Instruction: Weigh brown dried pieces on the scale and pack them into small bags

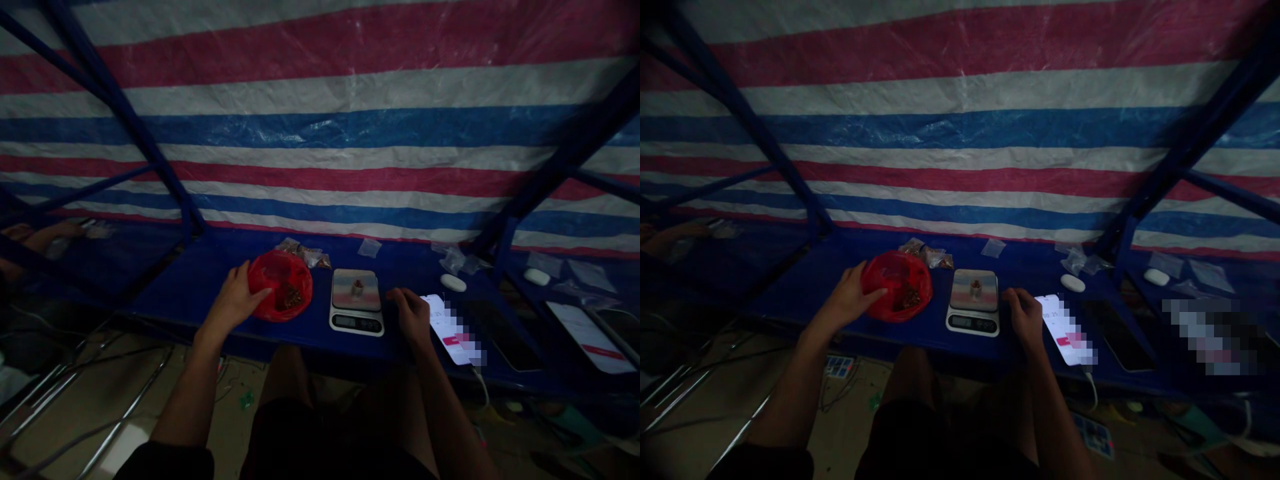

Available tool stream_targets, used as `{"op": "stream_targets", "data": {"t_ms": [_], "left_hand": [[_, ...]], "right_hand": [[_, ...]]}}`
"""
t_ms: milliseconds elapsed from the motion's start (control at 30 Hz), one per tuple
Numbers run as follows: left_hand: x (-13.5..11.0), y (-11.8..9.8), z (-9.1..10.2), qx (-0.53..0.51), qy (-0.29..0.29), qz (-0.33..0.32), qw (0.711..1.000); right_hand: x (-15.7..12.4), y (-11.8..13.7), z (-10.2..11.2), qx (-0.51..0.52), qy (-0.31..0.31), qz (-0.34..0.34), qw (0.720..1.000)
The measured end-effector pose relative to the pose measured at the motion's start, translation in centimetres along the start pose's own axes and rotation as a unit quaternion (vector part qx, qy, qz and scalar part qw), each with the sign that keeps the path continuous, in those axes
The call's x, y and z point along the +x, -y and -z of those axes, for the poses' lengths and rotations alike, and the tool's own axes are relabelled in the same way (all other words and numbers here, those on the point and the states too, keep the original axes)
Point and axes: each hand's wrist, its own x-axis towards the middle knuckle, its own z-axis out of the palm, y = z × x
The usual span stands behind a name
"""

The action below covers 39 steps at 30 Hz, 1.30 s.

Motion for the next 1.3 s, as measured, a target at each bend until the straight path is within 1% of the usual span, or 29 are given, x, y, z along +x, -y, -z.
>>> {"op": "stream_targets", "data": {"t_ms": [33, 67, 100, 133, 167, 200, 233, 267, 300, 367, 467, 633, 800, 900, 1000, 1100, 1200, 1300], "left_hand": [[-0.2, -0.5, 0.0, 0.038, -0.040, -0.004, 0.998], [-0.2, -1.1, -0.1, 0.052, -0.052, -0.018, 0.997], [0.0, -1.6, -0.3, 0.047, -0.032, -0.045, 0.997], [0.3, -2.1, -0.6, 0.039, 0.019, -0.078, 0.996], [0.6, -2.5, -1.0, 0.031, 0.088, -0.105, 0.990], [1.1, -2.7, -1.6, 0.027, 0.155, -0.121, 0.980], [1.5, -2.8, -2.4, 0.032, 0.209, -0.126, 0.969], [1.9, -2.9, -3.1, 0.040, 0.241, -0.127, 0.961], [2.3, -2.9, -3.9, 0.043, 0.256, -0.134, 0.957], [2.9, -3.0, -5.2, 0.032, 0.262, -0.161, 0.951], [3.5, -3.5, -6.3, 0.015, 0.265, -0.203, 0.942], [3.8, -4.3, -7.1, 0.035, 0.248, -0.197, 0.948], [3.8, -4.3, -7.4, 0.033, 0.242, -0.197, 0.949], [4.0, -4.3, -7.1, 0.030, 0.248, -0.193, 0.949], [4.3, -4.2, -6.3, 0.031, 0.246, -0.184, 0.951], [4.5, -4.1, -5.1, 0.024, 0.249, -0.181, 0.951], [4.8, -4.2, -3.7, -0.012, 0.280, -0.186, 0.942], [5.2, -5.0, -2.5, -0.044, 0.286, -0.186, 0.939]], "right_hand": [[0.0, -0.1, 0.0, -0.001, 0.003, -0.001, 1.000], [0.1, -0.1, 0.0, -0.002, 0.005, -0.002, 1.000], [0.1, -0.2, 0.0, -0.003, 0.006, -0.002, 1.000], [0.1, -0.3, 0.0, -0.003, 0.007, -0.001, 1.000], [0.1, -0.4, 0.0, -0.003, 0.007, -0.001, 1.000], [0.1, -0.5, 0.0, -0.001, 0.007, -0.001, 1.000], [0.0, -0.5, 0.0, 0.001, 0.007, -0.002, 1.000], [0.0, -0.5, 0.0, 0.004, 0.007, -0.003, 1.000], [0.0, -0.5, 0.0, 0.006, 0.006, -0.003, 1.000], [0.0, -0.5, 0.0, 0.007, 0.006, -0.003, 1.000], [0.1, -0.4, 0.0, 0.011, 0.008, 0.001, 1.000], [0.2, -0.4, 0.0, 0.014, 0.008, 0.009, 1.000], [0.2, -0.4, 0.0, 0.016, 0.015, 0.007, 1.000], [0.2, -0.5, 0.0, 0.017, 0.013, 0.007, 1.000], [0.2, -0.5, 0.0, 0.018, 0.013, 0.007, 1.000], [0.2, -0.5, 0.0, 0.019, 0.015, 0.006, 1.000], [0.2, -0.5, 0.0, 0.022, 0.014, 0.004, 1.000], [0.2, -0.5, 0.0, 0.016, 0.016, 0.004, 1.000]]}}
